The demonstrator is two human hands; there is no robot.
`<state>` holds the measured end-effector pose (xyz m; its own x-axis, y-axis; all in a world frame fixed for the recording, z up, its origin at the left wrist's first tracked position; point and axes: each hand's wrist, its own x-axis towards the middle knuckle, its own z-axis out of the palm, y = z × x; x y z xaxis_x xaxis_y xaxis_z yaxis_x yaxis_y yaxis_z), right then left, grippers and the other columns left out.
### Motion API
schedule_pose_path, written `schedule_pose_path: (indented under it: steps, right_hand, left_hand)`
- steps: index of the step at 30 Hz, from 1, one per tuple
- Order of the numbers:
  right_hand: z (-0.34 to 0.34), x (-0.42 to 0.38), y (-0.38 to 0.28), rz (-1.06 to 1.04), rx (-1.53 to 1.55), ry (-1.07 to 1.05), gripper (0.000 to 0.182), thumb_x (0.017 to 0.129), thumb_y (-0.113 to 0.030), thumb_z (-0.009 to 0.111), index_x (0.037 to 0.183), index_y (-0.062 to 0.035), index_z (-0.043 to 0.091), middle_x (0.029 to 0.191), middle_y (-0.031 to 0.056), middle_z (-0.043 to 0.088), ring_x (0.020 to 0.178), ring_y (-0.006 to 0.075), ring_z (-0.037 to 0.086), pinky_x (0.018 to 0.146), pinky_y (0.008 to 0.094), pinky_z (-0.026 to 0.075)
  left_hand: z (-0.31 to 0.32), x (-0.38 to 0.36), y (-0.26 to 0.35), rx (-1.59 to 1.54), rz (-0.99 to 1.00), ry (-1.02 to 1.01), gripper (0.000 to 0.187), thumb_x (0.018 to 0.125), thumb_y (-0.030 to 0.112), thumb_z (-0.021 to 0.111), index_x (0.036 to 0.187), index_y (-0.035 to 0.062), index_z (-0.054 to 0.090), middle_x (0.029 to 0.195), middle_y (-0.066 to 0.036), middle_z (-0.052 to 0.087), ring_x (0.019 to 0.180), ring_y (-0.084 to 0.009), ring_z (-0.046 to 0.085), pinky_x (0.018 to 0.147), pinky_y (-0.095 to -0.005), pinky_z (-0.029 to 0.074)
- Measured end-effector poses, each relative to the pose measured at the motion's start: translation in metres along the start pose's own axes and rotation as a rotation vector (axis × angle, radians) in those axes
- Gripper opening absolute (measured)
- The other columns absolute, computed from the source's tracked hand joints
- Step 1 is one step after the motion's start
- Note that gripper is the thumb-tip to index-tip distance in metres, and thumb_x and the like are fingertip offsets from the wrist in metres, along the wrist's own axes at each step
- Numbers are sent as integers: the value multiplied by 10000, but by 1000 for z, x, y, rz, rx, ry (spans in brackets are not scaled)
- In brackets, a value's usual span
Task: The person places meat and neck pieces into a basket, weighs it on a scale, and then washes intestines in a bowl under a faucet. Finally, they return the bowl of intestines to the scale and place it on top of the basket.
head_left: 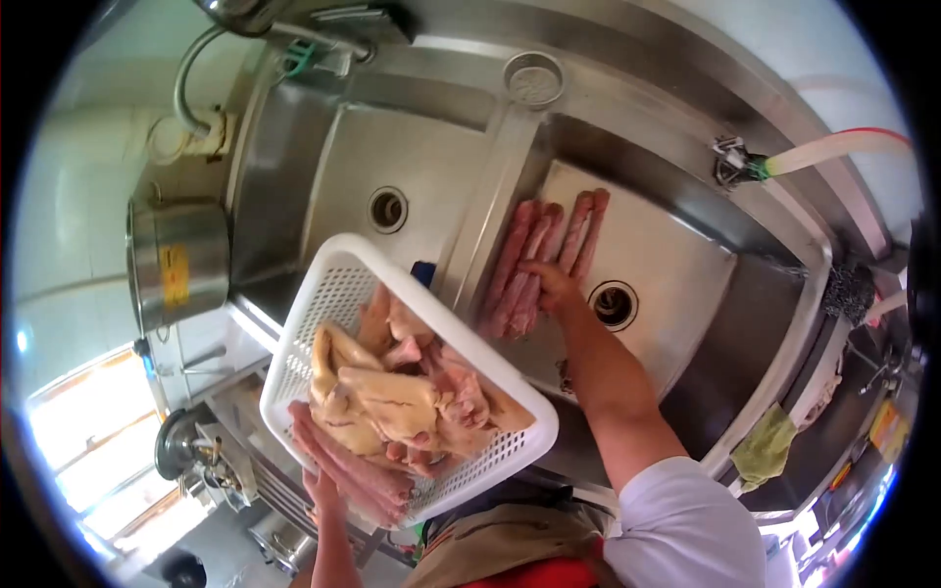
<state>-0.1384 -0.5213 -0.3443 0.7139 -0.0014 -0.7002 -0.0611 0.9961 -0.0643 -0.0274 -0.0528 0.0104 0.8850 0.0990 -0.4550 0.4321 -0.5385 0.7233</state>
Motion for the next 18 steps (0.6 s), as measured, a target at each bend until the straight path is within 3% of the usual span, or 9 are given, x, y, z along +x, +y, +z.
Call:
schedule_pose_path:
  steps: [3, 6, 8, 9, 11, 12, 13, 16, 18]
  right_hand:
    - [-31, 27, 12, -11, -17, -110, 359, 783, -174, 700, 1091, -24, 592, 1088, 123, 638, 1049, 297, 591, 948, 416, 467]
    - [-26, 6, -2, 1, 95, -114, 413, 758, -159, 702, 1136, -43, 583, 1135, 112, 622, 1077, 288, 576, 956, 396, 456]
    - [-67, -15, -14, -556, -673, -107, 461, 731, -164, 710, 1160, -60, 577, 1150, 110, 611, 1083, 278, 569, 958, 387, 449]
    - [-71, -30, -24, -656, -770, -94, 443, 743, -186, 696, 1150, -56, 580, 1133, 109, 613, 1059, 273, 576, 936, 384, 459]
    - [-37, -85, -53, -391, -339, -58, 413, 767, -229, 667, 1130, -49, 585, 1100, 107, 618, 1013, 263, 591, 892, 379, 479]
    - [-14, -117, -65, -352, -280, -38, 403, 780, -251, 653, 1120, -45, 588, 1084, 106, 620, 990, 258, 598, 870, 376, 489]
    - [8, -147, -81, -383, -270, 16, 356, 816, -263, 618, 1082, -28, 597, 1046, 134, 627, 952, 271, 612, 835, 400, 506]
    - [105, -245, -111, -745, -463, 24, 474, 784, -194, 653, 1194, -6, 508, 1102, 143, 589, 996, 277, 596, 907, 414, 479]
    - [150, -297, -126, -867, -573, -82, 663, 714, -107, 711, 1296, -19, 405, 1128, 140, 554, 1002, 305, 583, 928, 432, 469]
  left_hand:
    - [9, -6, 15, 49, 20, 25, 395, 907, 168, 590, 1240, -20, 489, 1079, -97, 609, 914, -177, 607, 744, -280, 505]
    - [8, -5, 13, 17, 24, -6, 388, 905, 172, 582, 1229, -22, 493, 1049, -92, 612, 890, -174, 607, 730, -280, 504]
    - [8, -5, 13, 42, 41, 8, 378, 907, 182, 580, 1215, -22, 500, 1027, -88, 615, 874, -171, 608, 714, -277, 503]
    - [30, -16, 36, -15, 16, 43, 351, 910, 182, 565, 1191, -22, 513, 998, -93, 613, 846, -168, 602, 676, -284, 503]
    - [-17, 10, -30, 76, -92, 162, 260, 914, 173, 545, 1105, -3, 539, 883, -62, 602, 728, -128, 573, 575, -274, 470]
    - [-8, 1, -6, 124, -26, 124, 197, 905, 184, 558, 1015, 22, 538, 782, -22, 559, 636, -93, 503, 517, -259, 402]
    - [2, -7, 18, 170, 42, 90, 155, 896, 196, 572, 925, 48, 536, 680, 19, 517, 545, -58, 433, 459, -244, 335]
    - [7, 3, 23, 62, 86, 109, 246, 876, 171, 607, 1029, -20, 586, 822, -50, 641, 731, -122, 575, 653, -284, 466]
    - [7, -1, 23, 34, 92, 67, 246, 871, 159, 611, 1032, -26, 589, 869, -65, 660, 774, -133, 591, 699, -296, 477]
